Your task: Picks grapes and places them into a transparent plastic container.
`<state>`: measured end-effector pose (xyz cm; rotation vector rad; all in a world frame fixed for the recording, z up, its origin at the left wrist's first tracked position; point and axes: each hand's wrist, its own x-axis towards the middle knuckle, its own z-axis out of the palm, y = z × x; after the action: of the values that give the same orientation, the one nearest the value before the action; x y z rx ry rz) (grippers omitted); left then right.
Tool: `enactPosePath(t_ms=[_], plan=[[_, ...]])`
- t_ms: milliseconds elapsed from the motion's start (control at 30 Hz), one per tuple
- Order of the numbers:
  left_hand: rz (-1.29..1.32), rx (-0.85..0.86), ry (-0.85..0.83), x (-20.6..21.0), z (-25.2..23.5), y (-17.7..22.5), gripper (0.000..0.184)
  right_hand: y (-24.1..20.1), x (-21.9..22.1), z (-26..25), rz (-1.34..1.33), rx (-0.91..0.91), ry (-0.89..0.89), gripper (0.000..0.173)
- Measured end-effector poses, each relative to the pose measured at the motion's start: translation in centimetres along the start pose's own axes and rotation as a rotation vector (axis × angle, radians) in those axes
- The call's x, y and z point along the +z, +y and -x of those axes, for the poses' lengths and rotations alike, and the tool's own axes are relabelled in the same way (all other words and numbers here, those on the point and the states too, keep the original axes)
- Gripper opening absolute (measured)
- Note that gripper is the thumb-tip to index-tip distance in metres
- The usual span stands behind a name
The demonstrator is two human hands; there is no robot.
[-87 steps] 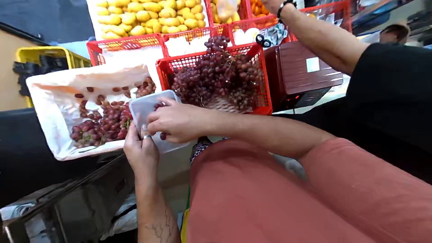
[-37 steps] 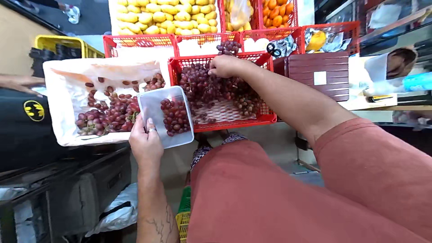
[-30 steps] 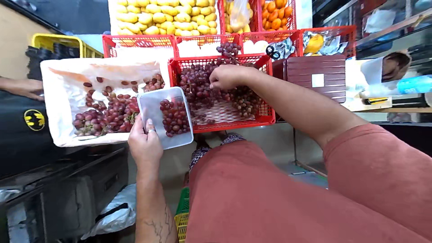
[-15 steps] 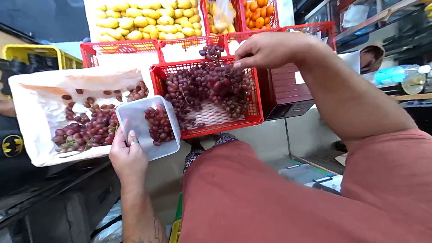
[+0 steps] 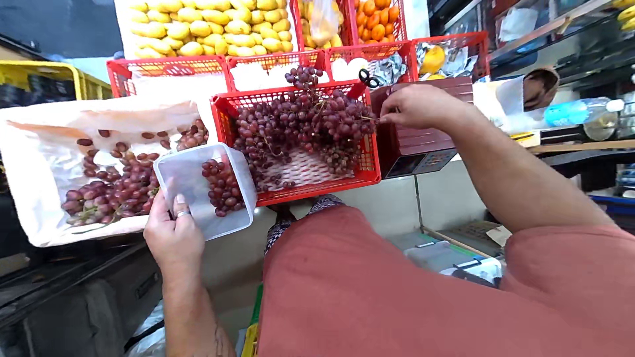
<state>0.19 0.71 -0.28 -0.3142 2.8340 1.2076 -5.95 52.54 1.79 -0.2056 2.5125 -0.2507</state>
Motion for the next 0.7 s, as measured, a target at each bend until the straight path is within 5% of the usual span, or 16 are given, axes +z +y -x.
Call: enactPosePath(t_ms=[200,367,433,533,700], plan=[[-0.007,-0.017,-0.009,-0.1,-0.1,0.2,0.038,2.2,0.9,0.6,-0.199,0.108,0.037,0.026],[-0.016,-0.029,-0.019,-0.1,-0.1,0.3,0.04,-6.7,1.9,2.0,-0.408,-0.007,0.424,0.023],[-0.019,-0.03,-0.01,0.0,-0.2,0.2,0.039,-11.9,6.4,0.0,-0.563,-0.128,0.247,0.022],[-0.024,-0.054,-0.016,0.0,-0.2,0.3,0.039,-16.7,14.9,-6.1,-0.492,-0.105,-0.082,0.043],[-0.035,-0.062,-0.02,-0.1,-0.2,0.0,0.039,-22.4,20.0,-12.7,-0.292,0.077,-0.023,0.06]])
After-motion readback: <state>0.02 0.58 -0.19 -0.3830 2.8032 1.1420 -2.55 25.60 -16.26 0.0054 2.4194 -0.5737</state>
